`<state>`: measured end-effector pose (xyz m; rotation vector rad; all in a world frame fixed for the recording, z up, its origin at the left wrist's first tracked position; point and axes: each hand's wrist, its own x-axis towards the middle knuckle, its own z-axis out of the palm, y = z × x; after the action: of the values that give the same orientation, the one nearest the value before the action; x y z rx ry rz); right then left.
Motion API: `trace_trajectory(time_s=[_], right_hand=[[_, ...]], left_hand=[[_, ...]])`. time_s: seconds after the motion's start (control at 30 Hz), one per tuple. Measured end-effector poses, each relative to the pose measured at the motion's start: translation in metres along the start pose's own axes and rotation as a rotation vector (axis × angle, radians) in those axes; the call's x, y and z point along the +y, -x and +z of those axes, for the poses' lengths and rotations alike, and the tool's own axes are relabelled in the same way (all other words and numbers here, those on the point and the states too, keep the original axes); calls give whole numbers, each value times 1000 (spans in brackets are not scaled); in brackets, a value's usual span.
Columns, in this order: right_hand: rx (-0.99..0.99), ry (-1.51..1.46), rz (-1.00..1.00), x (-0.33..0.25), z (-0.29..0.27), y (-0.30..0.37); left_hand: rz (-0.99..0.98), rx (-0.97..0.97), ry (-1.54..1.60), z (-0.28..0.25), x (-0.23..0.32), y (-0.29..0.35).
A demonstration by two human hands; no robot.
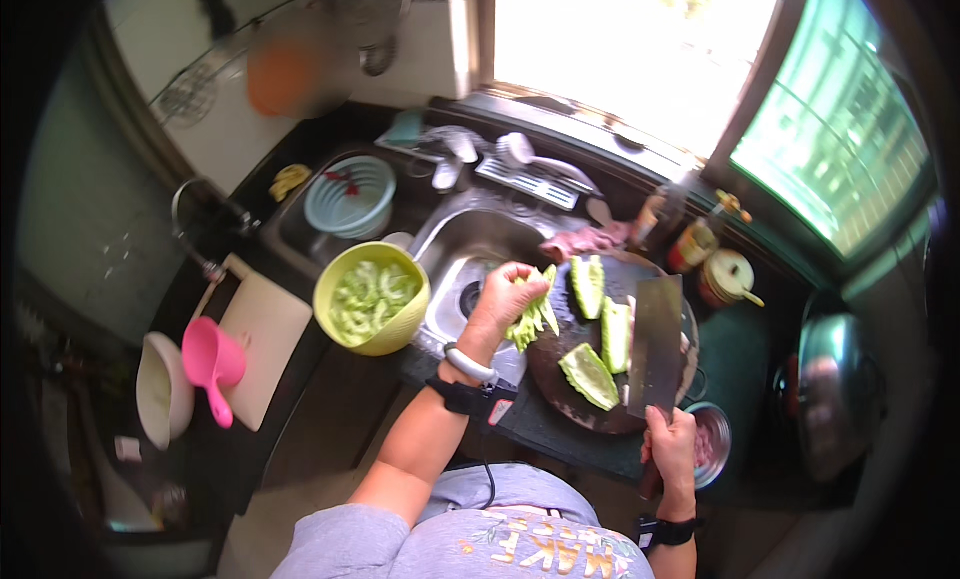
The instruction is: Cutting bitter gourd, removing seeds, and cleaning the gourd in the sink.
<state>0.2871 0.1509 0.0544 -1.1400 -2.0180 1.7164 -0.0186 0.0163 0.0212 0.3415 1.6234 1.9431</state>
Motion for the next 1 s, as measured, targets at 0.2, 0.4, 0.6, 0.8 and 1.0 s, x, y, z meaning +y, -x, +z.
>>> trace_trajectory(time_s=[0.2, 0.4, 0.6, 0.8, 1.0], right_hand=[[-97, 31, -63, -14, 12, -22], [-150, 54, -131, -23, 16, -33], [-68, 56, -129, -25, 8, -32], [-1, 54, -68, -28, 9, -22], [58, 57, -10, -40, 4, -1]], left_hand=[[441, 832, -552, -156, 75, 29], [109, 802, -869, -222, 48, 50], [597, 471, -859, -95, 62, 21], [499, 104, -952, -4, -22, -51], [23, -82, -859, 45, -51, -101]])
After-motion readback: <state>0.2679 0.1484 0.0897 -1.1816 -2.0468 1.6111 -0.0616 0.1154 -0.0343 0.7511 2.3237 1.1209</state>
